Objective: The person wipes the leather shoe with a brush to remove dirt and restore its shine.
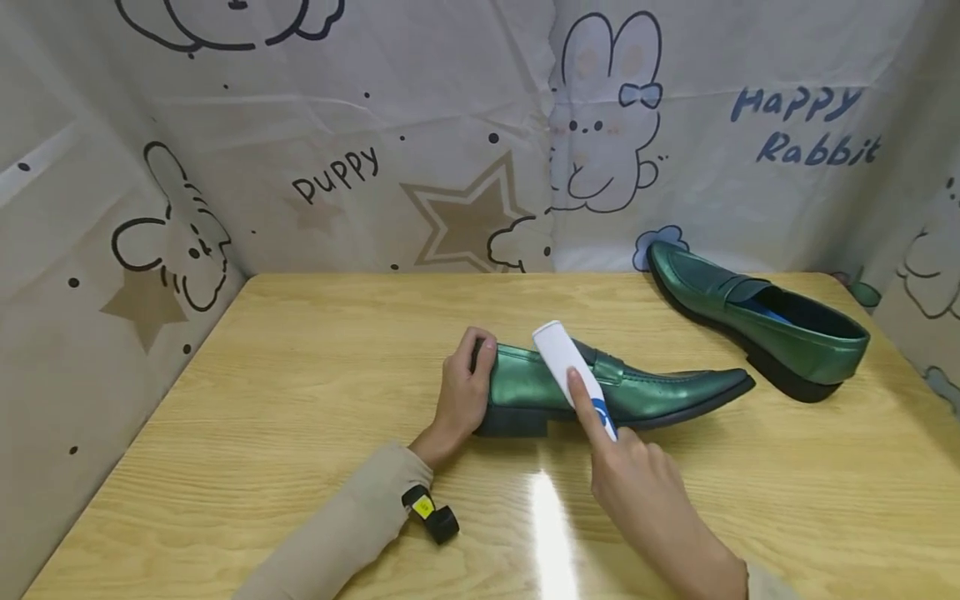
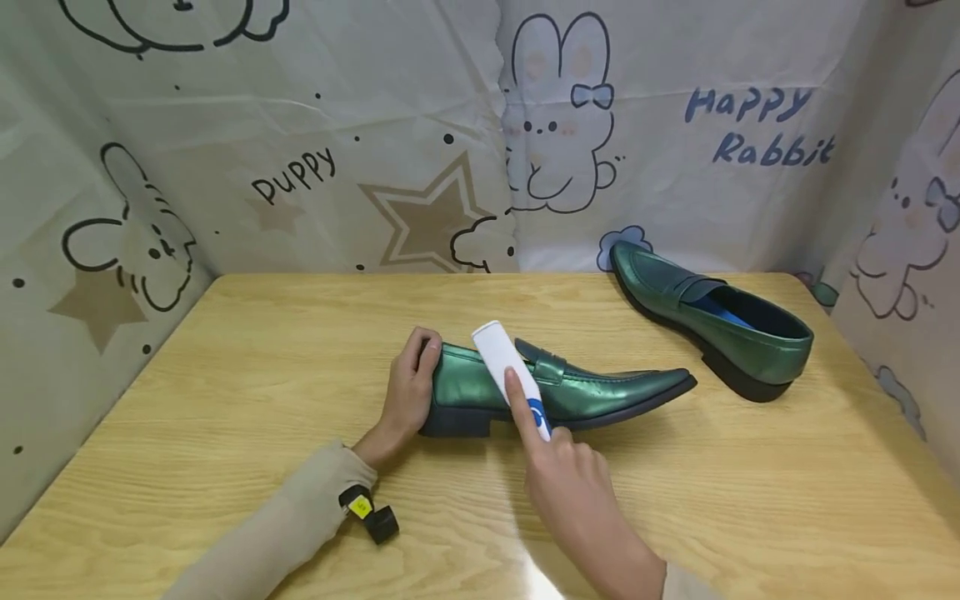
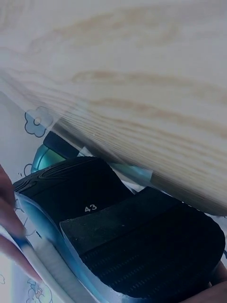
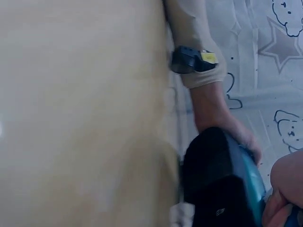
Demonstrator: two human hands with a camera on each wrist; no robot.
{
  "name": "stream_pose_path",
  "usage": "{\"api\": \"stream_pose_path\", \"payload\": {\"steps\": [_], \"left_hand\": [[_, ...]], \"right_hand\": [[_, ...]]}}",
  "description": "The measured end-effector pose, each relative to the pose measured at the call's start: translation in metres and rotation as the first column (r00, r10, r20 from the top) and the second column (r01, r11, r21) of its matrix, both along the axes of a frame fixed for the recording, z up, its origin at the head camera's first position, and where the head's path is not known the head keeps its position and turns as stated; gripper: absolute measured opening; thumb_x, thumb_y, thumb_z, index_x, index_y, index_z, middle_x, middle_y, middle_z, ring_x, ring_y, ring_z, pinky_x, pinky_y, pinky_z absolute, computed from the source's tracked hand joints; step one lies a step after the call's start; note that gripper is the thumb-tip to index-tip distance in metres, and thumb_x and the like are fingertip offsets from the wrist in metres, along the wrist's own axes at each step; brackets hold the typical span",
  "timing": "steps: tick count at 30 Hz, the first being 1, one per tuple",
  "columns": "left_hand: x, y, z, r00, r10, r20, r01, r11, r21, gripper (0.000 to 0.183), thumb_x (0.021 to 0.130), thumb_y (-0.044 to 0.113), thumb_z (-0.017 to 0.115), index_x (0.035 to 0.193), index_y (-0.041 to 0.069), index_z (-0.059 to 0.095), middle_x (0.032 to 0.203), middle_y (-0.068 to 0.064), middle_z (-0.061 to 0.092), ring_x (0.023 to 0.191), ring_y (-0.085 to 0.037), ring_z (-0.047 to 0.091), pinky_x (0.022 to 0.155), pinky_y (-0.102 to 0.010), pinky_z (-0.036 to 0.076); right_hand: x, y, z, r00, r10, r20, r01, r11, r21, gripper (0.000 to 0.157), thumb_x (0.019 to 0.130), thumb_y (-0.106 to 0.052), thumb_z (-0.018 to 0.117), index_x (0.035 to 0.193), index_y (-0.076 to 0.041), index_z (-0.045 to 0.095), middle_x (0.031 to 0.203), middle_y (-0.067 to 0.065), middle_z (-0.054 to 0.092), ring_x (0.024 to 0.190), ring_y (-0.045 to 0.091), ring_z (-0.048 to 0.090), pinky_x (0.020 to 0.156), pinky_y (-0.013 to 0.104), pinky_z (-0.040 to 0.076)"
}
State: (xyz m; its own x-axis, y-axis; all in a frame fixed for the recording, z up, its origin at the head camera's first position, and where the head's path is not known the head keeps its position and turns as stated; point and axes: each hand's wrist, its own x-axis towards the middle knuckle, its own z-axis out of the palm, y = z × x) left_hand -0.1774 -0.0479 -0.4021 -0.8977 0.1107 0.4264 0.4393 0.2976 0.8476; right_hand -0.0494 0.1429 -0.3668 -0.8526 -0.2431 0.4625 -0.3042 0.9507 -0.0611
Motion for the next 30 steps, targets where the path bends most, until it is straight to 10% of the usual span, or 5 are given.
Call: {"api": "stream_pose_path", "payload": {"steps": [8, 17, 24, 30], "left_hand": [[0.001, 0.002, -0.002, 1.0, 0.006, 0.008, -0.006, 1.0, 0.004, 0.029, 0.104, 0.033, 0.037, 0.102, 0.01, 0.055, 0.077, -0.007, 0.057, 0.064, -0.017, 0.05, 0.062, -0.03, 0.041], [-0.002, 0.002, 0.001, 1.0, -0.024, 0.014, 0.024, 1.0, -0.002, 0.027, 0.104, 0.032, 0.037, 0.102, 0.011, 0.053, 0.076, -0.006, 0.054, 0.062, -0.017, 0.049, 0.06, -0.029, 0.041], [-0.004, 0.003, 0.001, 0.999, -0.027, 0.035, 0.027, 1.0, -0.007, 0.029, 0.104, 0.035, 0.036, 0.103, 0.011, 0.052, 0.077, -0.005, 0.053, 0.063, -0.017, 0.047, 0.061, -0.03, 0.04], [-0.003, 0.001, -0.002, 1.0, -0.018, 0.018, 0.018, 1.0, 0.017, 0.028, 0.104, 0.033, 0.036, 0.103, 0.011, 0.052, 0.076, -0.005, 0.05, 0.063, -0.017, 0.046, 0.061, -0.029, 0.039]], "right_hand": [[-0.014, -0.004, 0.007, 0.999, -0.031, -0.022, 0.031, 0.999, -0.022, 0.093, 0.071, 0.004, 0.069, 0.151, -0.019, 0.026, 0.052, 0.01, 0.043, 0.038, 0.018, 0.037, 0.034, 0.03, 0.03], [0.025, 0.011, -0.002, 0.992, -0.061, 0.112, 0.058, 0.998, 0.028, 0.094, 0.073, 0.002, 0.071, 0.151, -0.022, 0.024, 0.052, 0.005, 0.042, 0.041, 0.012, 0.032, 0.037, 0.026, 0.027], [0.049, 0.023, -0.012, 0.942, -0.139, 0.306, 0.132, 0.99, 0.043, 0.1, 0.075, 0.0, 0.072, 0.153, -0.027, 0.015, 0.055, 0.002, 0.039, 0.044, 0.012, 0.032, 0.04, 0.026, 0.028], [0.042, 0.027, -0.018, 0.992, -0.077, 0.099, 0.075, 0.997, 0.026, 0.099, 0.071, 0.002, 0.072, 0.152, -0.022, 0.022, 0.052, 0.003, 0.04, 0.041, 0.01, 0.031, 0.038, 0.025, 0.027]]}}
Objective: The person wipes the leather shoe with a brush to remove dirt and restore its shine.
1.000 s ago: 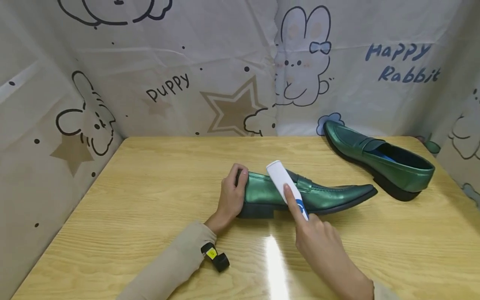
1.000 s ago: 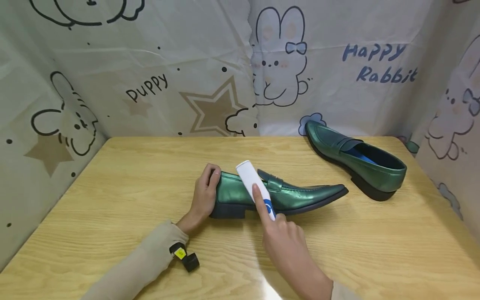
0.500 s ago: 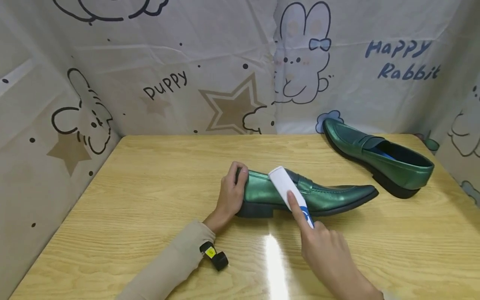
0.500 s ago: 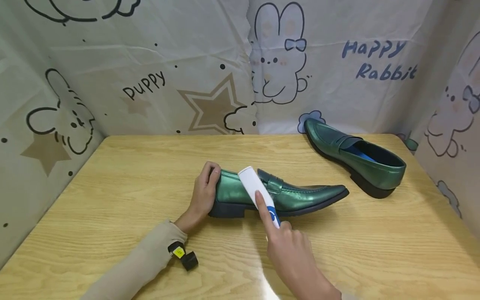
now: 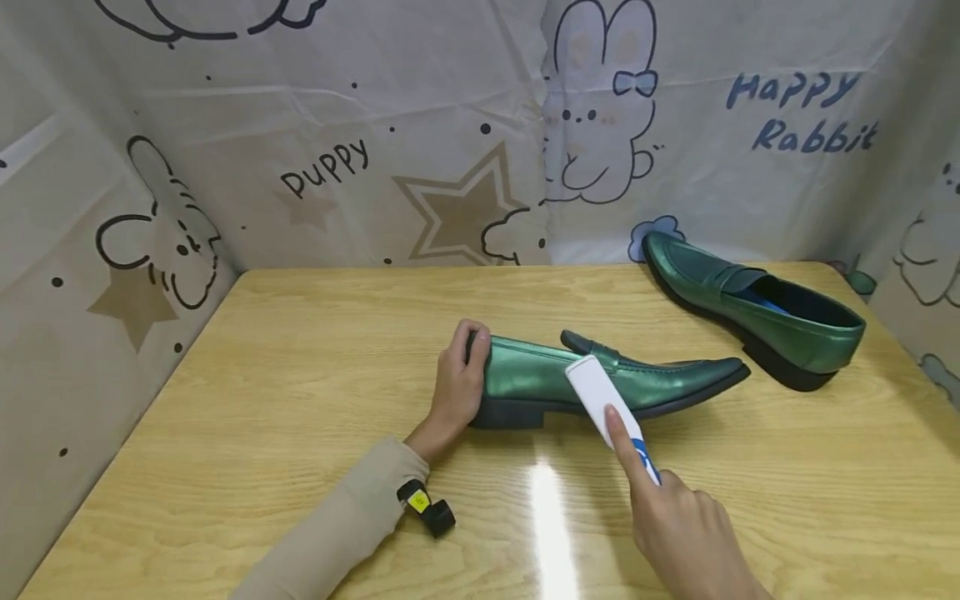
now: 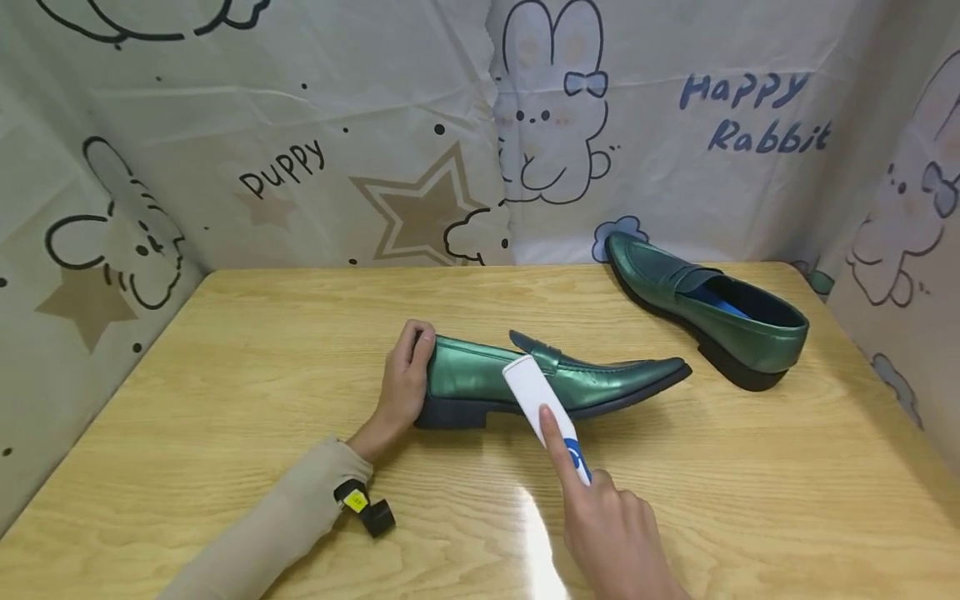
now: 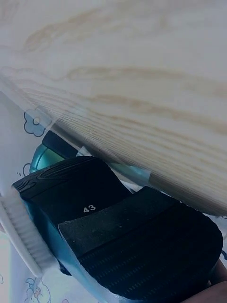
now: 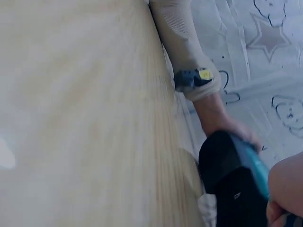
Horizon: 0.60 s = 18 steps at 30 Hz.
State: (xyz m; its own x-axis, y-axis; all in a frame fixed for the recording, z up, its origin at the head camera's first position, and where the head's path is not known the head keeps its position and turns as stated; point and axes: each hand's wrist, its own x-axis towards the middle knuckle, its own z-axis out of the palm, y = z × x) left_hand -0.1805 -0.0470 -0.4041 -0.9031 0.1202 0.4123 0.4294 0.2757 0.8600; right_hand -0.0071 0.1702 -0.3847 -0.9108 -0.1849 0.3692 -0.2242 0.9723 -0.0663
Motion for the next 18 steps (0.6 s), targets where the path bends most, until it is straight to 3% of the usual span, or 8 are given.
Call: {"api": "stream_pose_path", "payload": {"steps": [5, 18], "left_hand": [[0.001, -0.004, -0.001, 0.999, 0.023, -0.035, -0.023, 1.0, 0.007, 0.026, 0.104, 0.03, 0.036, 0.101, 0.01, 0.053, 0.068, -0.002, 0.045, 0.057, -0.015, 0.043, 0.057, -0.028, 0.037], [0.001, 0.0, -0.001, 0.999, 0.009, -0.032, -0.008, 1.0, 0.024, 0.026, 0.104, 0.031, 0.037, 0.101, 0.009, 0.052, 0.07, -0.004, 0.049, 0.058, -0.016, 0.046, 0.057, -0.028, 0.039]], "right_hand": [[-0.017, -0.006, 0.005, 0.994, 0.051, -0.092, -0.053, 0.998, -0.023, 0.093, 0.072, 0.001, 0.068, 0.151, -0.017, 0.024, 0.05, 0.005, 0.042, 0.039, 0.011, 0.033, 0.035, 0.026, 0.027], [-0.063, -0.033, 0.038, 0.996, 0.085, -0.033, -0.088, 0.989, -0.122, 0.079, 0.082, 0.005, 0.06, 0.151, -0.012, 0.026, 0.048, 0.005, 0.043, 0.038, 0.013, 0.038, 0.035, 0.025, 0.028]]}}
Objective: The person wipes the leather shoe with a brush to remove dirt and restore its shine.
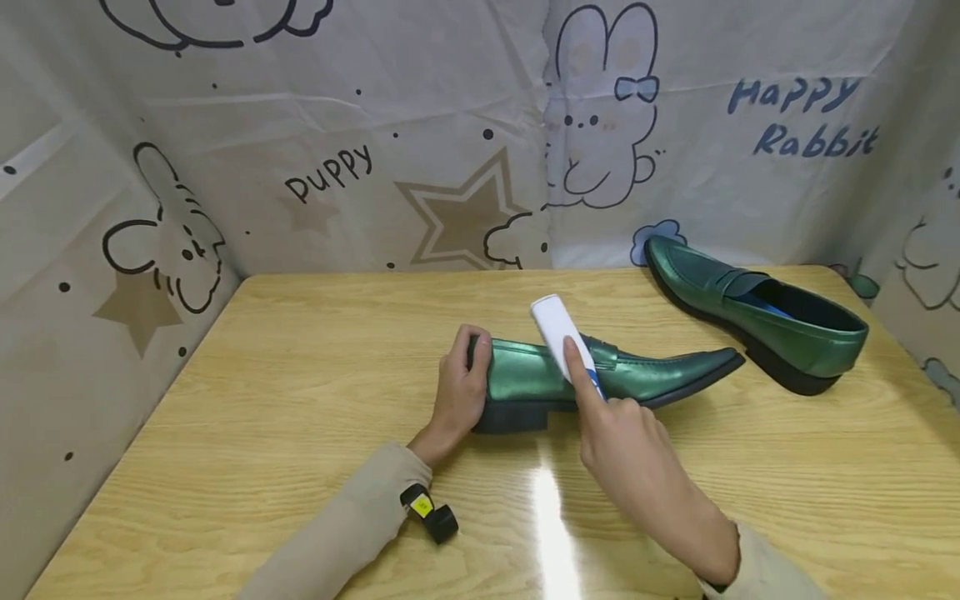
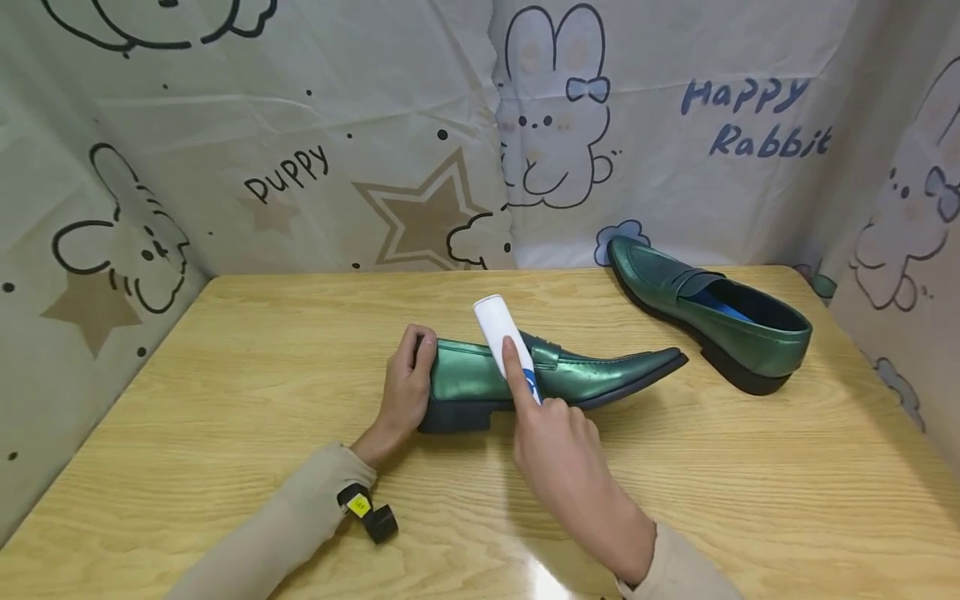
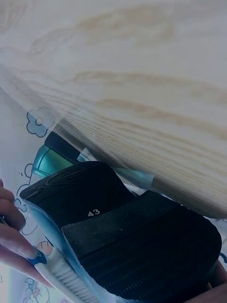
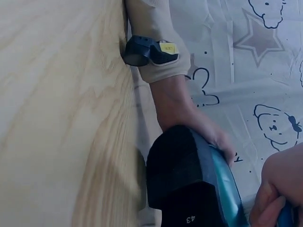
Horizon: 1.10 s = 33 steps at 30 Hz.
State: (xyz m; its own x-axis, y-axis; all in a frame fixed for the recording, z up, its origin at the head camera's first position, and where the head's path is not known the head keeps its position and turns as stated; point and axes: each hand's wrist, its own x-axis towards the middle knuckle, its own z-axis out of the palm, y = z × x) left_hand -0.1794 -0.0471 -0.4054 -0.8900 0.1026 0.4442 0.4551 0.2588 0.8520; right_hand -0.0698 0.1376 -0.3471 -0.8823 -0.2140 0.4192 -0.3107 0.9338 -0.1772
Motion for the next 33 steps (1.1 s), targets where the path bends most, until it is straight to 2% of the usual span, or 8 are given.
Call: {"api": "stream_pose_path", "payload": {"steps": [6, 12, 16, 20, 23, 26, 29, 33], "left_hand": [[-0.003, 0.004, 0.004, 1.0, -0.014, 0.016, 0.014, 1.0, -0.011, 0.026, 0.103, 0.032, 0.039, 0.101, 0.01, 0.052, 0.072, -0.005, 0.051, 0.06, -0.016, 0.048, 0.059, -0.029, 0.041], [-0.008, 0.006, 0.006, 0.999, -0.028, 0.017, 0.028, 0.999, -0.03, 0.026, 0.103, 0.031, 0.039, 0.1, 0.009, 0.052, 0.071, -0.006, 0.052, 0.059, -0.017, 0.048, 0.057, -0.03, 0.041], [-0.013, 0.004, 0.005, 0.997, -0.008, 0.08, 0.011, 0.999, -0.038, 0.029, 0.103, 0.034, 0.037, 0.102, 0.009, 0.053, 0.078, -0.005, 0.051, 0.067, -0.018, 0.047, 0.063, -0.031, 0.039], [-0.014, 0.0, 0.006, 0.997, 0.005, 0.077, -0.002, 0.999, -0.043, 0.029, 0.104, 0.033, 0.037, 0.103, 0.009, 0.053, 0.078, -0.006, 0.05, 0.068, -0.019, 0.046, 0.064, -0.032, 0.039], [-0.014, -0.002, 0.006, 0.998, 0.007, 0.061, -0.004, 0.999, -0.046, 0.029, 0.104, 0.033, 0.037, 0.102, 0.009, 0.053, 0.074, -0.006, 0.049, 0.064, -0.02, 0.046, 0.061, -0.032, 0.038], [-0.013, -0.003, 0.005, 0.998, 0.011, 0.06, -0.009, 0.999, -0.04, 0.029, 0.104, 0.033, 0.038, 0.101, 0.008, 0.053, 0.072, -0.005, 0.049, 0.063, -0.019, 0.046, 0.06, -0.031, 0.038], [-0.011, -0.003, 0.003, 0.998, 0.012, 0.062, -0.01, 0.999, -0.033, 0.028, 0.103, 0.032, 0.039, 0.099, 0.008, 0.053, 0.072, -0.005, 0.05, 0.062, -0.018, 0.048, 0.058, -0.029, 0.039], [-0.009, 0.0, 0.002, 0.998, 0.007, 0.063, -0.005, 1.0, -0.021, 0.027, 0.103, 0.03, 0.041, 0.098, 0.007, 0.054, 0.072, -0.005, 0.05, 0.062, -0.018, 0.047, 0.057, -0.027, 0.038]], "right_hand": [[0.014, 0.006, 0.005, 0.995, -0.057, 0.076, 0.051, 0.995, 0.083, 0.085, 0.079, 0.002, 0.063, 0.152, -0.016, 0.022, 0.05, 0.006, 0.042, 0.04, 0.016, 0.038, 0.036, 0.028, 0.03], [0.044, 0.02, -0.01, 0.983, -0.094, 0.158, 0.074, 0.989, 0.129, 0.093, 0.079, 0.001, 0.066, 0.153, -0.021, 0.015, 0.052, 0.003, 0.039, 0.042, 0.013, 0.034, 0.038, 0.026, 0.027], [0.062, 0.033, -0.023, 0.935, -0.155, 0.32, 0.111, 0.982, 0.152, 0.098, 0.08, 0.001, 0.067, 0.154, -0.025, 0.008, 0.055, 0.003, 0.04, 0.044, 0.014, 0.035, 0.04, 0.026, 0.028], [0.069, 0.039, -0.028, 0.889, -0.185, 0.419, 0.124, 0.978, 0.167, 0.099, 0.082, -0.001, 0.066, 0.154, -0.028, 0.004, 0.057, 0.002, 0.038, 0.044, 0.014, 0.035, 0.043, 0.026, 0.029], [0.064, 0.036, -0.028, 0.932, -0.153, 0.329, 0.111, 0.983, 0.144, 0.098, 0.082, 0.0, 0.066, 0.154, -0.027, 0.006, 0.057, 0.002, 0.039, 0.044, 0.013, 0.034, 0.042, 0.025, 0.028], [0.052, 0.03, -0.028, 0.982, -0.116, 0.148, 0.099, 0.988, 0.122, 0.095, 0.079, 0.001, 0.067, 0.154, -0.023, 0.014, 0.054, 0.005, 0.043, 0.042, 0.013, 0.035, 0.038, 0.026, 0.028], [0.037, 0.022, -0.025, 0.995, -0.103, 0.017, 0.1, 0.989, 0.106, 0.092, 0.077, 0.002, 0.067, 0.152, -0.019, 0.019, 0.053, 0.008, 0.044, 0.04, 0.014, 0.035, 0.036, 0.027, 0.027], [0.02, 0.013, -0.019, 0.993, -0.107, -0.045, 0.111, 0.99, 0.088, 0.09, 0.076, 0.003, 0.066, 0.152, -0.015, 0.021, 0.05, 0.008, 0.043, 0.039, 0.015, 0.035, 0.035, 0.027, 0.027]]}}
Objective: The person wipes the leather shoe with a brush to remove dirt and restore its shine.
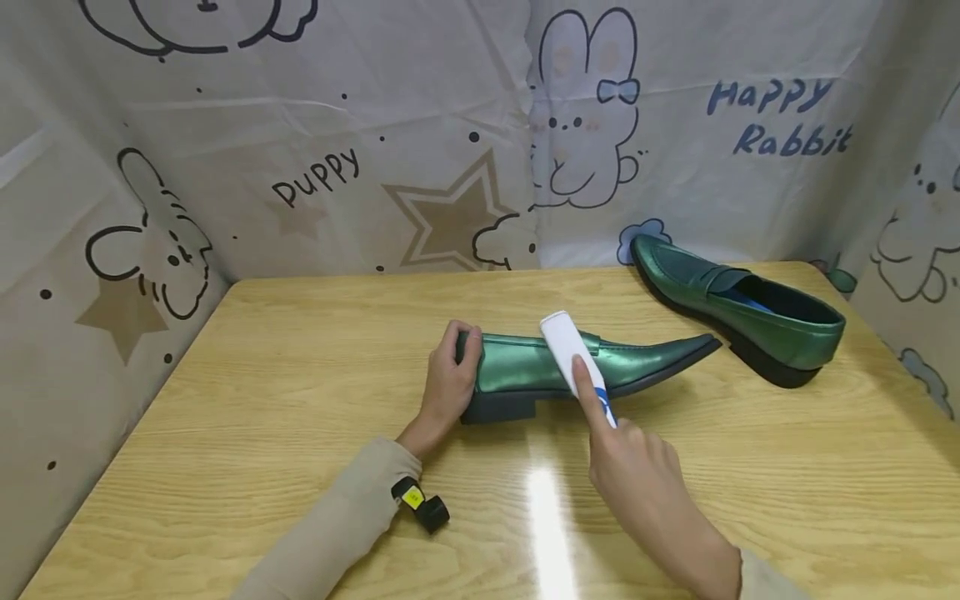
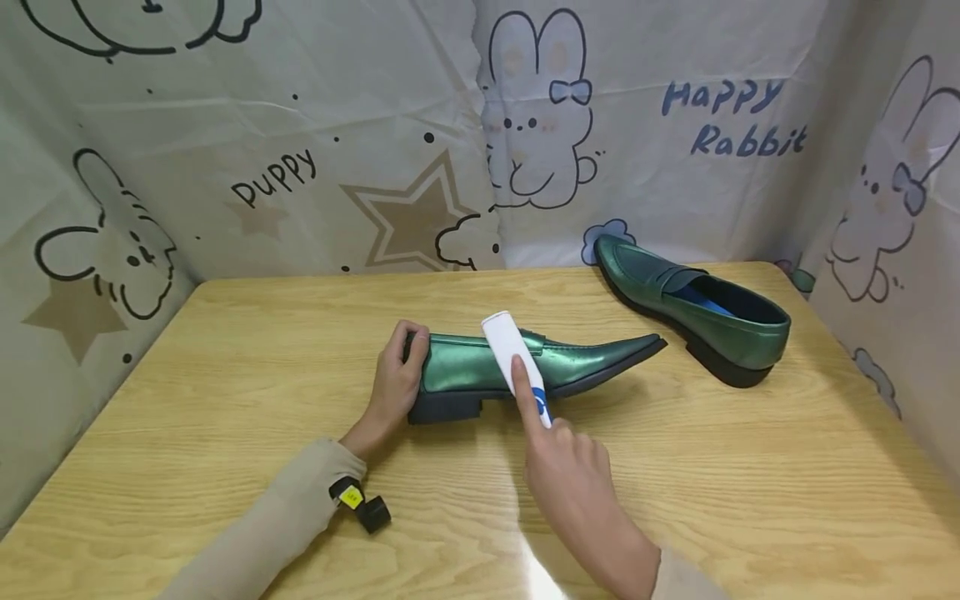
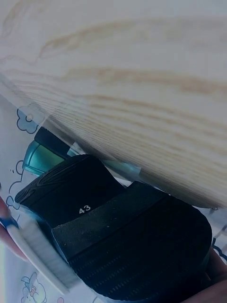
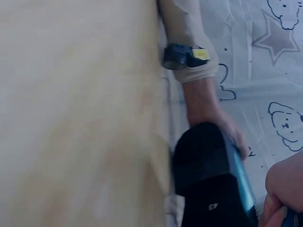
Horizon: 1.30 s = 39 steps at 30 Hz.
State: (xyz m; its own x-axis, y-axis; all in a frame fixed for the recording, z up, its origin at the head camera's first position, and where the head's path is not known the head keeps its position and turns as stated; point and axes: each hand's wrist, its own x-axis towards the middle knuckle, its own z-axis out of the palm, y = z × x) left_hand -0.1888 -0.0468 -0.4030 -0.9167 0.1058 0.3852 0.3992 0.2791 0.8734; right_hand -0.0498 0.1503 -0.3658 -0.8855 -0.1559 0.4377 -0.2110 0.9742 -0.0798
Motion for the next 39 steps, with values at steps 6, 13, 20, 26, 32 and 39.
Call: {"api": "stream_pose_path", "payload": {"steps": [6, 13, 20, 26, 32, 39], "left_hand": [[0.0, 0.001, -0.002, 1.0, 0.003, 0.023, -0.003, 1.0, 0.0, 0.022, 0.103, 0.022, 0.042, 0.1, 0.003, 0.053, 0.071, -0.003, 0.047, 0.06, -0.015, 0.044, 0.056, -0.025, 0.036], [0.0, -0.001, -0.004, 1.0, 0.001, 0.0, -0.001, 1.0, 0.015, 0.022, 0.103, 0.023, 0.043, 0.101, 0.003, 0.053, 0.073, -0.003, 0.048, 0.06, -0.016, 0.045, 0.056, -0.025, 0.036], [0.0, -0.002, -0.001, 1.0, 0.02, 0.003, -0.02, 0.999, 0.027, 0.024, 0.1, 0.029, 0.048, 0.096, 0.006, 0.052, 0.072, -0.005, 0.049, 0.061, -0.017, 0.046, 0.056, -0.027, 0.037], [0.0, -0.001, 0.002, 0.997, 0.009, 0.081, -0.01, 1.0, 0.012, 0.028, 0.094, 0.036, 0.058, 0.097, 0.009, 0.049, 0.073, -0.004, 0.05, 0.063, -0.015, 0.049, 0.056, -0.029, 0.041], [-0.002, -0.001, 0.004, 0.995, 0.001, 0.1, -0.002, 1.0, 0.003, 0.029, 0.093, 0.037, 0.059, 0.097, 0.01, 0.047, 0.073, -0.004, 0.048, 0.063, -0.016, 0.048, 0.056, -0.029, 0.04], [0.002, 0.0, 0.006, 0.996, -0.027, 0.083, 0.027, 1.0, -0.003, 0.031, 0.092, 0.034, 0.062, 0.096, 0.008, 0.046, 0.073, -0.006, 0.05, 0.062, -0.017, 0.049, 0.055, -0.029, 0.04]], "right_hand": [[-0.018, -0.008, 0.008, 0.999, 0.017, -0.029, -0.018, 1.0, -0.021, 0.088, 0.076, 0.005, 0.065, 0.152, -0.01, 0.023, 0.049, 0.009, 0.044, 0.038, 0.016, 0.037, 0.035, 0.027, 0.03], [-0.029, -0.015, 0.015, 1.0, 0.002, -0.008, -0.003, 0.999, -0.043, 0.084, 0.08, 0.005, 0.061, 0.152, -0.011, 0.022, 0.05, 0.009, 0.044, 0.037, 0.016, 0.038, 0.033, 0.026, 0.029], [-0.033, -0.018, 0.018, 1.0, 0.008, 0.013, -0.008, 0.999, -0.044, 0.083, 0.081, 0.004, 0.061, 0.152, -0.012, 0.022, 0.049, 0.007, 0.041, 0.037, 0.015, 0.036, 0.034, 0.026, 0.028], [-0.006, -0.003, 0.007, 0.999, 0.003, 0.04, -0.003, 1.0, 0.0, 0.087, 0.078, 0.002, 0.066, 0.152, -0.014, 0.022, 0.051, 0.009, 0.045, 0.039, 0.014, 0.036, 0.036, 0.026, 0.028], [0.031, 0.02, -0.001, 0.978, -0.054, 0.201, 0.05, 0.998, 0.027, 0.092, 0.081, 0.001, 0.065, 0.154, -0.022, 0.014, 0.055, 0.008, 0.046, 0.042, 0.015, 0.037, 0.038, 0.028, 0.03], [0.038, 0.033, -0.002, 0.972, -0.061, 0.225, 0.062, 0.998, 0.003, 0.095, 0.082, 0.001, 0.065, 0.155, -0.022, 0.009, 0.054, 0.004, 0.044, 0.042, 0.012, 0.036, 0.037, 0.024, 0.028]]}}
